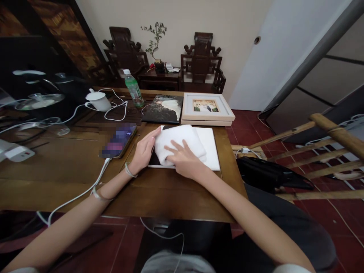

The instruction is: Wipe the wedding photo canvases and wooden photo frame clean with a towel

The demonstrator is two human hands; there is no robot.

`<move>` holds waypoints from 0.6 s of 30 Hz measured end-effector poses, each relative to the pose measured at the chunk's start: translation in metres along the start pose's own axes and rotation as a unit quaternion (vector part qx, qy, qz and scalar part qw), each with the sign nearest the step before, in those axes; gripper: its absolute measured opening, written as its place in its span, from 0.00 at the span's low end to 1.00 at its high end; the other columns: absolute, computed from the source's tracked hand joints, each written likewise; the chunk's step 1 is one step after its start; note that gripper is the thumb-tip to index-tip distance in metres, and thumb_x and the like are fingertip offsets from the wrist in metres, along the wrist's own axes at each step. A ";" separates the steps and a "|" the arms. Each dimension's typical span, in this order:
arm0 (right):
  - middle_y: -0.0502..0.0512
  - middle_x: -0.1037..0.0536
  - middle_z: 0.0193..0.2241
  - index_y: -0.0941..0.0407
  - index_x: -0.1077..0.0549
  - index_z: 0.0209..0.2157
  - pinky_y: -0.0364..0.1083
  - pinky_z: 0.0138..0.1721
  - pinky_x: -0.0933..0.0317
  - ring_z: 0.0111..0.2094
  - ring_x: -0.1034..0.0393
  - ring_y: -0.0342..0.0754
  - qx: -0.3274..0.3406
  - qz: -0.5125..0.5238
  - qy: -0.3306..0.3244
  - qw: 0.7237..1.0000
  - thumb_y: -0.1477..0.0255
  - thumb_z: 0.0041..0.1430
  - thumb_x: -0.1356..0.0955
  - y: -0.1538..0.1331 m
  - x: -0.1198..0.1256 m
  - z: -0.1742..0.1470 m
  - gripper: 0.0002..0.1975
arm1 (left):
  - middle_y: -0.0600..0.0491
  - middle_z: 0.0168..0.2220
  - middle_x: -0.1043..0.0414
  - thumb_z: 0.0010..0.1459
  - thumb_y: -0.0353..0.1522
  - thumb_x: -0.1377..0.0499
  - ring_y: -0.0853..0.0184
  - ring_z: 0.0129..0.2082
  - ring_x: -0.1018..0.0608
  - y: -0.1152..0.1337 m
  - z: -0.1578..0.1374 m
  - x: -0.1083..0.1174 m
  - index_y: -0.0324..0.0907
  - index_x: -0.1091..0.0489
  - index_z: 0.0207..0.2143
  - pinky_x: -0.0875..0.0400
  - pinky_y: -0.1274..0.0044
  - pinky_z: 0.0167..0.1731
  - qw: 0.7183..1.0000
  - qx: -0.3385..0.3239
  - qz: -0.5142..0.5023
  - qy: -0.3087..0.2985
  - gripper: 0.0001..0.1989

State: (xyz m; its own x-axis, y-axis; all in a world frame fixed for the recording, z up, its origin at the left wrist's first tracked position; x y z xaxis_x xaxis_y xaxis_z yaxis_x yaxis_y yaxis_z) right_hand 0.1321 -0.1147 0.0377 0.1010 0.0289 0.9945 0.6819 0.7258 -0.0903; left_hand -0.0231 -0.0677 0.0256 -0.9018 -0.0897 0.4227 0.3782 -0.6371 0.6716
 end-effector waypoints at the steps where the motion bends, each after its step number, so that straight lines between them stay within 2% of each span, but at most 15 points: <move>1: 0.56 0.39 0.64 0.56 0.24 0.41 0.69 0.63 0.60 0.67 0.57 0.61 0.023 0.012 -0.002 1.000 0.88 0.49 0.39 -0.008 0.001 -0.008 0.22 | 0.42 0.59 0.33 0.69 0.39 0.56 0.61 0.60 0.32 -0.001 0.000 0.000 0.36 0.32 0.56 0.39 0.64 0.61 1.000 0.002 0.002 0.001 0.23; 3: 0.55 0.38 0.64 0.56 0.24 0.38 0.67 0.64 0.60 0.67 0.57 0.59 0.054 0.044 -0.021 0.997 0.89 0.46 0.40 -0.020 0.004 -0.028 0.23 | 0.42 0.59 0.33 0.69 0.40 0.56 0.61 0.60 0.32 -0.004 0.000 -0.002 0.36 0.33 0.56 0.40 0.64 0.61 1.000 0.002 0.016 -0.010 0.24; 5: 0.57 0.37 0.63 0.57 0.24 0.35 0.64 0.65 0.59 0.67 0.56 0.57 0.058 0.077 -0.046 0.994 0.89 0.45 0.40 -0.025 0.010 -0.052 0.21 | 0.41 0.60 0.35 0.69 0.40 0.57 0.61 0.61 0.33 -0.007 -0.001 -0.007 0.35 0.34 0.57 0.41 0.64 0.62 0.999 0.004 0.040 -0.034 0.25; 7: 0.61 0.35 0.61 0.58 0.25 0.34 0.61 0.64 0.55 0.66 0.53 0.55 0.022 0.099 -0.058 0.993 0.88 0.44 0.41 -0.022 0.020 -0.073 0.20 | 0.41 0.62 0.38 0.69 0.40 0.57 0.60 0.63 0.36 -0.010 -0.003 -0.013 0.34 0.36 0.59 0.44 0.64 0.63 0.995 0.015 0.064 -0.075 0.26; 10: 0.65 0.30 0.56 0.57 0.27 0.33 0.56 0.57 0.44 0.61 0.40 0.55 -0.070 0.104 -0.050 0.991 0.87 0.45 0.42 -0.001 0.034 -0.093 0.19 | 0.42 0.66 0.45 0.69 0.39 0.58 0.60 0.66 0.43 -0.012 -0.006 -0.022 0.35 0.42 0.63 0.48 0.62 0.64 0.983 0.031 0.094 -0.155 0.26; 12: 0.63 0.24 0.48 0.56 0.29 0.32 0.53 0.50 0.40 0.53 0.32 0.55 -0.112 0.091 -0.036 0.989 0.87 0.45 0.43 0.018 0.038 -0.095 0.18 | 0.43 0.67 0.49 0.68 0.39 0.57 0.59 0.68 0.46 -0.012 -0.008 -0.026 0.37 0.45 0.65 0.48 0.60 0.64 0.973 0.031 0.115 -0.198 0.26; 15: 0.58 0.23 0.33 0.55 0.31 0.30 0.50 0.43 0.40 0.41 0.29 0.55 -0.152 0.058 -0.010 0.987 0.86 0.42 0.43 0.046 0.036 -0.082 0.16 | 0.43 0.68 0.51 0.68 0.39 0.54 0.58 0.68 0.49 -0.013 -0.009 -0.027 0.38 0.47 0.65 0.47 0.58 0.63 0.965 0.023 0.137 -0.223 0.27; 18: 0.57 0.24 0.30 0.56 0.31 0.30 0.48 0.39 0.42 0.36 0.30 0.55 -0.185 0.050 0.032 0.981 0.84 0.41 0.42 0.067 0.032 -0.056 0.15 | 0.43 0.67 0.50 0.67 0.37 0.54 0.58 0.68 0.48 -0.013 -0.009 -0.026 0.39 0.46 0.65 0.47 0.58 0.62 0.966 0.014 0.140 -0.216 0.26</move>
State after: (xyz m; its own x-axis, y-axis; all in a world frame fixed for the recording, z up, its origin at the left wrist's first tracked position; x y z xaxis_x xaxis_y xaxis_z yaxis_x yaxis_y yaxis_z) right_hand 0.2220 -0.1037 0.0603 0.2176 0.0345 0.9754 0.8814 0.4224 -0.2115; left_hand -0.0061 -0.0641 0.0003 -0.5946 0.0763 0.8004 0.6059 -0.6119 0.5084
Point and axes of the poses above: each hand's wrist, its own z-axis towards the middle knuckle, its own x-axis out of the back of the hand, y = z × x, the point moved 4 cm from there along z, towards the middle knuckle
